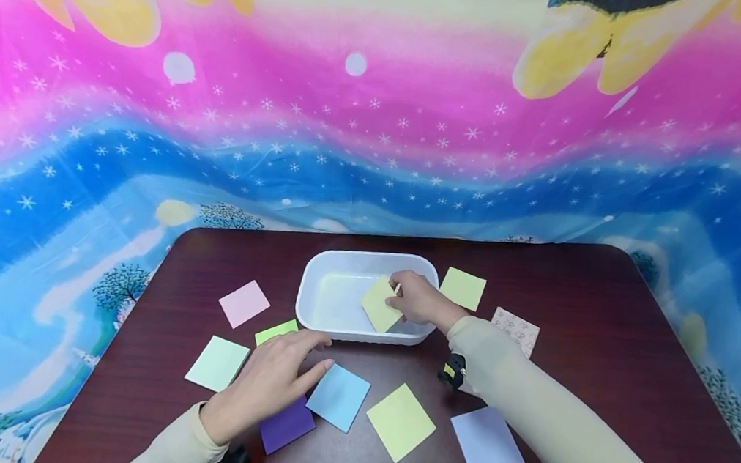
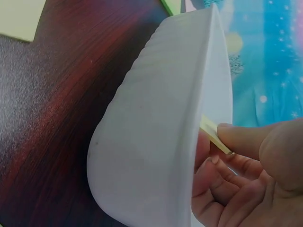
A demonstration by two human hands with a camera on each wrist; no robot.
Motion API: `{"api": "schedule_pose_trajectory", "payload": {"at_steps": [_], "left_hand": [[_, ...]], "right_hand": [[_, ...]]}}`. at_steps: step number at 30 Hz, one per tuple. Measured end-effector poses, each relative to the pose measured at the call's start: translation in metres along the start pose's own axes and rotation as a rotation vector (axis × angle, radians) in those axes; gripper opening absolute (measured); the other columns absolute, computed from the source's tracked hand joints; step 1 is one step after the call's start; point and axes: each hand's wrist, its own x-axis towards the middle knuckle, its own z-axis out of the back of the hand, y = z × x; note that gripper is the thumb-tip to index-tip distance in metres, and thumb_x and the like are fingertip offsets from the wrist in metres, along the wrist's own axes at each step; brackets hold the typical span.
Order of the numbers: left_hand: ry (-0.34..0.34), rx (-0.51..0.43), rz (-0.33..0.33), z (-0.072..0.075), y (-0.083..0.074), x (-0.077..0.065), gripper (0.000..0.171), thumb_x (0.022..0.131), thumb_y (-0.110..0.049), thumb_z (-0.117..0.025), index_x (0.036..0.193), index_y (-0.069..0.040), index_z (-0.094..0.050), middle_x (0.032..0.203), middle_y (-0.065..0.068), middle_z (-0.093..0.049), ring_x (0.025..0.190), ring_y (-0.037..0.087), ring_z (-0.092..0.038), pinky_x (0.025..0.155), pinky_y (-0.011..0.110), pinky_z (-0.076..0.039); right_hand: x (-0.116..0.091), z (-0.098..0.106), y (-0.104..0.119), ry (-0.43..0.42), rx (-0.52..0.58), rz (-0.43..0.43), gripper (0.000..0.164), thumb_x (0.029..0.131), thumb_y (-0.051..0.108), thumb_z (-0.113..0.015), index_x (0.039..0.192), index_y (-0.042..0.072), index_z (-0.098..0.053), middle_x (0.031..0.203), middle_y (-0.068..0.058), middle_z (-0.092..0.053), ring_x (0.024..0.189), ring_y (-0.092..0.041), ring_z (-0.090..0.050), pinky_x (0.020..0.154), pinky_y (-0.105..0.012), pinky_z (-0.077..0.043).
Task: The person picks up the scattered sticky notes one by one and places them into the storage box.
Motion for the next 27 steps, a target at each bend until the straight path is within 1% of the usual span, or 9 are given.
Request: {"api": "schedule_pose_trajectory", "payload": {"at_steps": [4, 7, 10, 13, 16, 19, 21, 23, 27], "left_hand": [[-0.003, 0.000, -0.003, -0.0003, 0.0001, -0.0003, 0.032, 0.090, -0.041, -0.056, 0.107, -0.016, -0.065, 0.100, -0.004, -0.068, 0.088, 0.011, -0.061, 0.074, 0.033, -0.050], [-0.004, 0.000, -0.006, -0.0009, 0.0005, -0.0004, 0.032, 0.090, -0.040, -0.056, 0.107, -0.015, -0.065, 0.100, -0.004, -0.068, 0.088, 0.011, -0.062, 0.073, 0.033, -0.050], [-0.004, 0.001, -0.005, -0.0010, 0.0006, -0.0004, 0.031, 0.090, -0.040, -0.056, 0.107, -0.016, -0.065, 0.100, -0.004, -0.068, 0.086, 0.010, -0.061, 0.072, 0.032, -0.049], [-0.006, 0.001, -0.003, -0.0011, 0.0007, -0.0002, 0.031, 0.090, -0.040, -0.056, 0.106, -0.016, -0.065, 0.100, -0.004, -0.068, 0.085, 0.010, -0.061, 0.072, 0.032, -0.049], [-0.005, 0.000, -0.002, -0.0005, 0.0003, 0.0003, 0.030, 0.089, -0.041, -0.056, 0.106, -0.017, -0.065, 0.100, -0.003, -0.069, 0.085, 0.010, -0.061, 0.072, 0.032, -0.049], [-0.005, 0.000, -0.003, -0.0006, 0.0001, 0.0007, 0.030, 0.089, -0.041, -0.057, 0.106, -0.016, -0.065, 0.099, -0.003, -0.069, 0.085, 0.010, -0.061, 0.072, 0.033, -0.050], [-0.006, 0.001, -0.003, -0.0006, -0.0003, 0.0008, 0.030, 0.089, -0.041, -0.057, 0.105, -0.017, -0.065, 0.099, -0.004, -0.069, 0.085, 0.010, -0.061, 0.072, 0.033, -0.050], [-0.008, 0.001, -0.003, -0.0003, -0.0007, 0.0007, 0.029, 0.089, -0.041, -0.057, 0.105, -0.018, -0.065, 0.099, -0.004, -0.068, 0.085, 0.010, -0.061, 0.072, 0.033, -0.050], [-0.006, 0.001, -0.003, 0.0003, -0.0013, 0.0008, 0.030, 0.090, -0.042, -0.056, 0.106, -0.018, -0.065, 0.099, -0.005, -0.068, 0.085, 0.009, -0.061, 0.072, 0.032, -0.050]], "right_hand": [[0.0015, 0.0001, -0.0005, 0.023, -0.016, -0.033, 0.024, 0.090, 0.010, -0.058, 0.109, -0.004, -0.053, 0.076, -0.011, -0.055, 0.057, -0.023, -0.063, 0.062, -0.030, -0.051], [0.0016, 0.0003, -0.0017, 0.034, -0.029, -0.047, 0.037, 0.090, 0.012, -0.059, 0.121, -0.006, -0.050, 0.077, -0.011, -0.056, 0.057, -0.020, -0.062, 0.063, -0.031, -0.050], [0.0009, 0.0009, -0.0020, 0.047, -0.051, -0.067, 0.052, 0.091, 0.020, -0.059, 0.132, -0.007, -0.045, 0.081, -0.013, -0.060, 0.058, -0.018, -0.062, 0.065, -0.031, -0.050], [-0.0002, 0.0022, -0.0005, 0.056, -0.086, -0.076, 0.061, 0.091, 0.030, -0.058, 0.135, -0.008, -0.042, 0.098, -0.018, -0.063, 0.059, -0.016, -0.062, 0.071, -0.034, -0.050], [-0.0012, 0.0033, 0.0013, 0.070, -0.142, -0.082, 0.065, 0.091, 0.037, -0.055, 0.136, -0.009, -0.041, 0.105, -0.020, -0.063, 0.062, -0.016, -0.063, 0.080, -0.036, -0.048], [-0.0017, 0.0026, 0.0020, 0.069, -0.201, -0.057, 0.065, 0.092, 0.040, -0.054, 0.135, -0.008, -0.044, 0.115, -0.021, -0.061, 0.086, -0.022, -0.064, 0.089, -0.040, -0.045], [-0.0017, 0.0015, 0.0012, 0.064, -0.227, -0.036, 0.065, 0.092, 0.042, -0.053, 0.134, -0.007, -0.046, 0.125, -0.022, -0.057, 0.105, -0.027, -0.059, 0.095, -0.043, -0.042], [-0.0015, 0.0004, -0.0001, 0.065, -0.228, -0.025, 0.064, 0.091, 0.043, -0.053, 0.133, -0.005, -0.048, 0.132, -0.021, -0.053, 0.118, -0.030, -0.052, 0.098, -0.044, -0.039], [-0.0011, 0.0003, -0.0026, 0.082, -0.203, -0.029, 0.064, 0.091, 0.045, -0.053, 0.133, -0.003, -0.048, 0.126, -0.019, -0.057, 0.111, -0.026, -0.057, 0.095, -0.043, -0.042]]}}
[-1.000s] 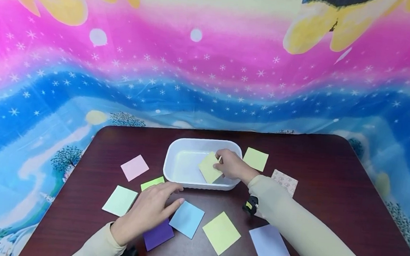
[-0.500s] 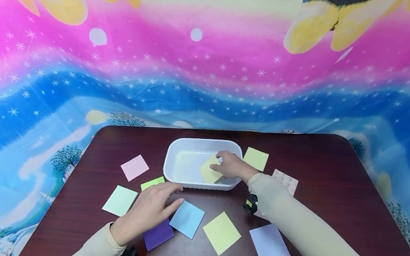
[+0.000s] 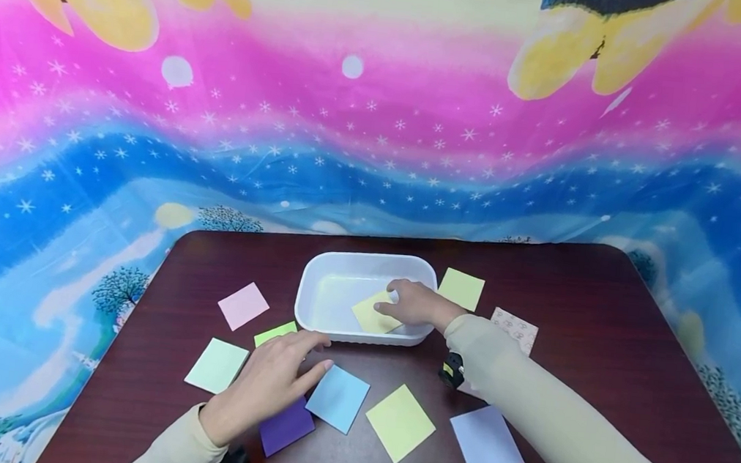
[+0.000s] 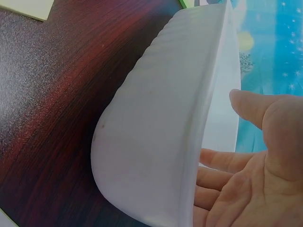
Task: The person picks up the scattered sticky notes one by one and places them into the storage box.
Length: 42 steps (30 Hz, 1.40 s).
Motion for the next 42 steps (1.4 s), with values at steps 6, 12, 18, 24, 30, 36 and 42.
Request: {"api": "schedule_pose_trajectory", "payload": {"at_steps": [6, 12, 18, 24, 30, 36, 42], "left_hand": [[0.009, 0.002, 0.003, -0.001, 0.000, 0.000, 0.030, 0.090, -0.041, -0.056, 0.106, -0.017, -0.065, 0.100, -0.005, -0.068, 0.085, 0.009, -0.061, 0.072, 0.032, -0.050], [0.005, -0.003, -0.010, -0.002, 0.001, 0.001, 0.032, 0.090, -0.041, -0.055, 0.106, -0.015, -0.065, 0.100, -0.003, -0.068, 0.086, 0.010, -0.062, 0.073, 0.033, -0.050], [0.004, -0.004, -0.006, -0.002, 0.000, 0.000, 0.032, 0.090, -0.042, -0.055, 0.106, -0.016, -0.065, 0.099, -0.003, -0.068, 0.084, 0.010, -0.061, 0.071, 0.032, -0.050], [0.007, -0.002, -0.003, -0.002, -0.001, 0.000, 0.031, 0.090, -0.041, -0.055, 0.106, -0.017, -0.064, 0.099, -0.003, -0.068, 0.083, 0.010, -0.060, 0.070, 0.032, -0.049], [0.003, -0.004, -0.002, -0.001, -0.002, 0.000, 0.031, 0.090, -0.041, -0.056, 0.106, -0.017, -0.065, 0.099, -0.004, -0.068, 0.084, 0.010, -0.061, 0.071, 0.032, -0.049], [-0.018, -0.006, -0.010, 0.000, -0.002, 0.001, 0.028, 0.089, -0.040, -0.058, 0.104, -0.017, -0.065, 0.096, -0.003, -0.068, 0.083, 0.010, -0.061, 0.071, 0.033, -0.049], [-0.023, -0.009, -0.006, 0.002, -0.003, 0.002, 0.029, 0.090, -0.041, -0.056, 0.105, -0.018, -0.064, 0.097, -0.003, -0.068, 0.085, 0.011, -0.061, 0.072, 0.033, -0.049]], "right_hand": [[-0.001, 0.000, 0.000, -0.029, 0.052, 0.026, 0.057, 0.090, 0.042, -0.054, 0.126, -0.002, -0.054, 0.109, -0.016, -0.066, 0.097, -0.022, -0.062, 0.083, -0.039, -0.048], [-0.004, -0.001, 0.002, -0.090, 0.097, 0.066, 0.051, 0.090, 0.038, -0.058, 0.123, 0.000, -0.057, 0.105, -0.012, -0.066, 0.095, -0.021, -0.062, 0.081, -0.038, -0.050], [-0.010, 0.000, 0.007, -0.176, 0.114, 0.100, 0.045, 0.090, 0.035, -0.059, 0.121, 0.004, -0.059, 0.101, -0.007, -0.066, 0.092, -0.019, -0.063, 0.080, -0.037, -0.051], [-0.020, 0.000, 0.011, -0.236, 0.133, 0.164, 0.038, 0.090, 0.031, -0.060, 0.119, 0.007, -0.060, 0.100, -0.004, -0.065, 0.089, -0.017, -0.062, 0.079, -0.036, -0.051], [-0.034, -0.001, 0.017, -0.301, 0.119, 0.220, 0.034, 0.090, 0.031, -0.060, 0.116, 0.010, -0.061, 0.098, 0.000, -0.063, 0.087, -0.013, -0.060, 0.075, -0.032, -0.051], [-0.048, -0.004, 0.027, -0.326, 0.073, 0.242, 0.034, 0.089, 0.033, -0.060, 0.117, 0.012, -0.061, 0.102, -0.002, -0.065, 0.087, -0.012, -0.060, 0.076, -0.035, -0.051], [-0.060, -0.007, 0.032, -0.346, 0.024, 0.254, 0.036, 0.089, 0.037, -0.060, 0.117, 0.015, -0.062, 0.104, -0.001, -0.066, 0.089, -0.011, -0.059, 0.077, -0.035, -0.050]]}}
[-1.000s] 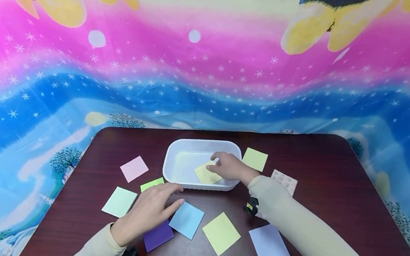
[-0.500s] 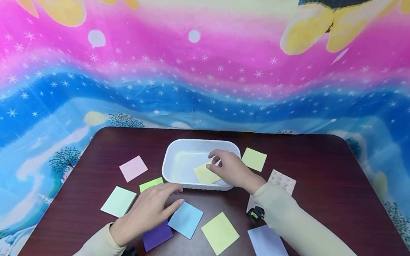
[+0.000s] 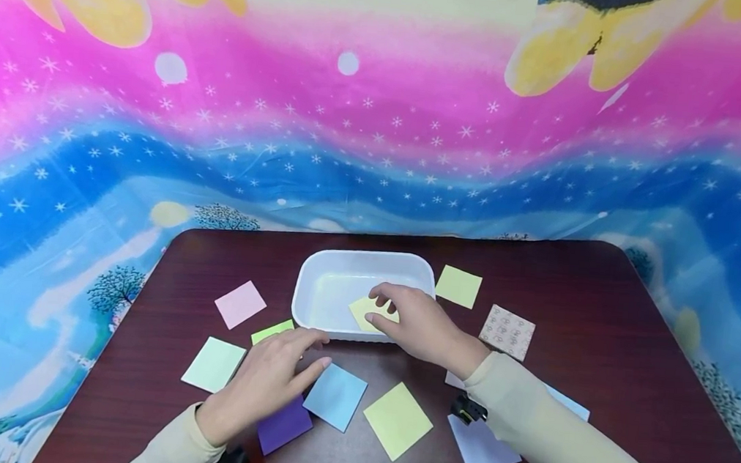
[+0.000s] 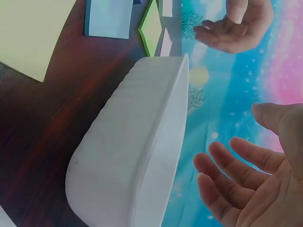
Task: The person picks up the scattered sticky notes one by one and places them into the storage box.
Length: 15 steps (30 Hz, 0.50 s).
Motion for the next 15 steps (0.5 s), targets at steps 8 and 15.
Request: {"api": "schedule_pose_trajectory", "payload": {"at_steps": [8, 15], "left_hand": [[0.001, -0.010, 0.013, 0.002, 0.000, 0.000, 0.027, 0.089, -0.040, -0.057, 0.105, -0.019, -0.064, 0.097, -0.004, -0.068, 0.084, 0.009, -0.059, 0.071, 0.032, -0.049], [-0.026, -0.014, 0.016, 0.008, 0.002, 0.000, 0.029, 0.088, -0.039, -0.058, 0.106, -0.017, -0.064, 0.096, -0.006, -0.066, 0.084, 0.007, -0.058, 0.068, 0.031, -0.049]], "right_hand": [[-0.010, -0.001, 0.004, -0.026, -0.044, 0.023, 0.035, 0.087, 0.035, -0.062, 0.116, 0.014, -0.062, 0.103, -0.001, -0.066, 0.089, -0.013, -0.061, 0.076, -0.032, -0.049], [-0.015, -0.005, 0.010, -0.041, -0.054, 0.019, 0.035, 0.085, 0.032, -0.065, 0.116, 0.015, -0.063, 0.103, 0.002, -0.066, 0.089, -0.013, -0.061, 0.076, -0.032, -0.050]]}}
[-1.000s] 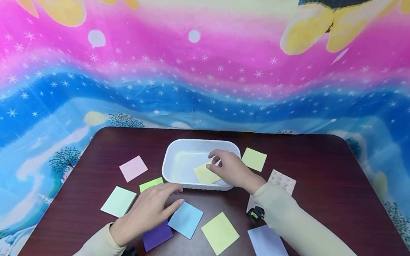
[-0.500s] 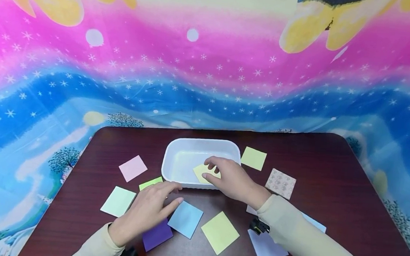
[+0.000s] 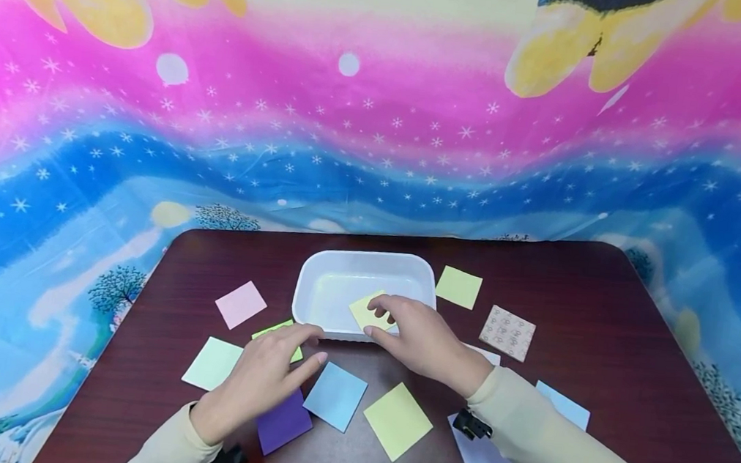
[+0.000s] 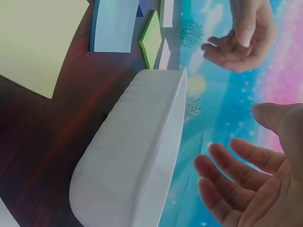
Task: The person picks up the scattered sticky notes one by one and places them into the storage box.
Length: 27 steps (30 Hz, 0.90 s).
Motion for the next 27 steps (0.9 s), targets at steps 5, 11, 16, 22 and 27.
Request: {"api": "schedule_pose_trajectory", "payload": {"at_steps": [5, 11, 16, 22, 27], "left_hand": [[-0.024, 0.015, 0.037, 0.007, 0.003, 0.001, 0.027, 0.087, -0.039, -0.059, 0.105, -0.019, -0.065, 0.092, -0.011, -0.063, 0.082, 0.005, -0.056, 0.066, 0.030, -0.047], [-0.034, 0.034, 0.066, 0.011, 0.009, 0.001, 0.026, 0.087, -0.040, -0.059, 0.105, -0.021, -0.065, 0.088, -0.014, -0.062, 0.080, 0.005, -0.056, 0.065, 0.031, -0.047], [-0.033, 0.037, 0.092, 0.013, 0.015, -0.001, 0.028, 0.087, -0.039, -0.059, 0.107, -0.020, -0.065, 0.092, -0.009, -0.065, 0.082, 0.009, -0.058, 0.066, 0.033, -0.048], [-0.046, 0.042, 0.115, 0.018, 0.022, -0.006, 0.025, 0.087, -0.039, -0.059, 0.104, -0.021, -0.065, 0.089, -0.011, -0.063, 0.080, 0.008, -0.057, 0.065, 0.031, -0.047], [-0.069, 0.041, 0.124, 0.021, 0.029, -0.008, 0.022, 0.086, -0.038, -0.060, 0.102, -0.023, -0.064, 0.088, -0.008, -0.064, 0.076, 0.008, -0.056, 0.062, 0.031, -0.046]], "right_hand": [[-0.001, -0.003, 0.004, -0.004, -0.003, 0.023, 0.035, 0.085, 0.033, -0.065, 0.115, 0.014, -0.064, 0.101, 0.004, -0.066, 0.089, -0.015, -0.062, 0.076, -0.033, -0.050], [-0.002, -0.007, 0.007, 0.001, -0.020, 0.050, 0.037, 0.086, 0.036, -0.063, 0.116, 0.015, -0.063, 0.101, 0.004, -0.066, 0.089, -0.012, -0.060, 0.076, -0.032, -0.050], [-0.001, -0.010, 0.011, 0.010, -0.009, 0.057, 0.036, 0.086, 0.036, -0.063, 0.115, 0.016, -0.063, 0.102, 0.004, -0.066, 0.089, -0.008, -0.058, 0.076, -0.030, -0.049], [0.000, -0.015, 0.013, 0.033, 0.024, 0.068, 0.037, 0.086, 0.035, -0.063, 0.117, 0.014, -0.063, 0.103, 0.005, -0.065, 0.090, -0.010, -0.059, 0.078, -0.030, -0.049], [0.000, -0.019, 0.013, 0.047, 0.025, 0.075, 0.038, 0.087, 0.037, -0.062, 0.117, 0.014, -0.062, 0.105, 0.002, -0.065, 0.092, -0.013, -0.060, 0.080, -0.032, -0.049]]}}
